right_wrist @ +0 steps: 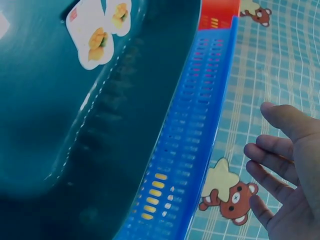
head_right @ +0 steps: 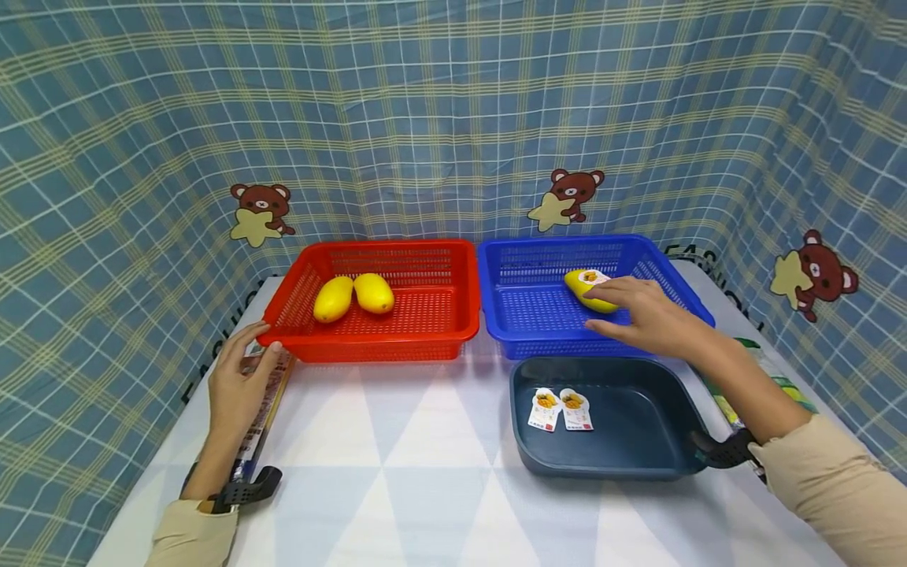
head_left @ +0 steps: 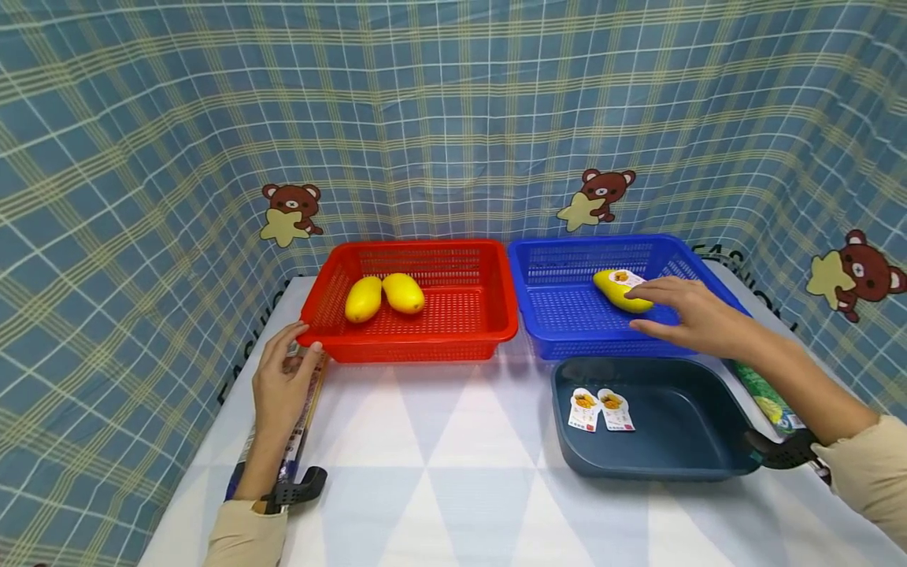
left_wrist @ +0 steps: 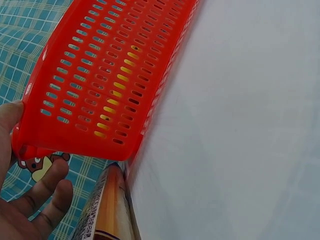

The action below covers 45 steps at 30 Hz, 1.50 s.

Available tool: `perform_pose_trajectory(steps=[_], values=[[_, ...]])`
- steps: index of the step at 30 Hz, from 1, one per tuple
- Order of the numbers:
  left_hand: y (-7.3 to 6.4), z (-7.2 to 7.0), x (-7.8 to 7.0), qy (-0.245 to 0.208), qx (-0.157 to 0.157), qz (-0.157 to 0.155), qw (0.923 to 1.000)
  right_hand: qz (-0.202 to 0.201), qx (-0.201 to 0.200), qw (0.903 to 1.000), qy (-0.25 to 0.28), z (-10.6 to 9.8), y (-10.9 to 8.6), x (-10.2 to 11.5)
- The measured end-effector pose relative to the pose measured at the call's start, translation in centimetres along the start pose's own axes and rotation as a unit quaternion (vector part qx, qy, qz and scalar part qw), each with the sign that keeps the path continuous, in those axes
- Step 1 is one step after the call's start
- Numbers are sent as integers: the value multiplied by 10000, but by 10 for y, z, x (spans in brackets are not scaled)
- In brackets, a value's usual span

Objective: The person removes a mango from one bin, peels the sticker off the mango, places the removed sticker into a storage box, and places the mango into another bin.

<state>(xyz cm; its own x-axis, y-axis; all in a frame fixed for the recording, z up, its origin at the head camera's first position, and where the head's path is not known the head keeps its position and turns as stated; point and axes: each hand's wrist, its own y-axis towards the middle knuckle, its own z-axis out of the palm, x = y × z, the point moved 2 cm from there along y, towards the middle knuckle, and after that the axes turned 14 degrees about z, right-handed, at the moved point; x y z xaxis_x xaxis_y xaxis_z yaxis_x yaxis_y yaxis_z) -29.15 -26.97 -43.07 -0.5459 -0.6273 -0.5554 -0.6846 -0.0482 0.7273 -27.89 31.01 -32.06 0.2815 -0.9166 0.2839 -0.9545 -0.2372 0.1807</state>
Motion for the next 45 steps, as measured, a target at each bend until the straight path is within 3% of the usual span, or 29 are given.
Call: perform_pose_trajectory(steps=[15, 27, 33, 45], values=[[-2, 1, 1, 46, 45, -63, 10000, -181, -400, 9990, -76, -2, -15, -27], [-1, 1, -1, 182, 52, -38, 9998, 170, -425, 9989, -129, -7, -26, -46], [-1, 1, -2, 236, 61, -120, 9996, 145, -575, 9979, -269, -9, -32, -57], [-2, 2, -2, 242, 47, -179, 9995, 629, -534, 9961, -298, -11, -46, -81]])
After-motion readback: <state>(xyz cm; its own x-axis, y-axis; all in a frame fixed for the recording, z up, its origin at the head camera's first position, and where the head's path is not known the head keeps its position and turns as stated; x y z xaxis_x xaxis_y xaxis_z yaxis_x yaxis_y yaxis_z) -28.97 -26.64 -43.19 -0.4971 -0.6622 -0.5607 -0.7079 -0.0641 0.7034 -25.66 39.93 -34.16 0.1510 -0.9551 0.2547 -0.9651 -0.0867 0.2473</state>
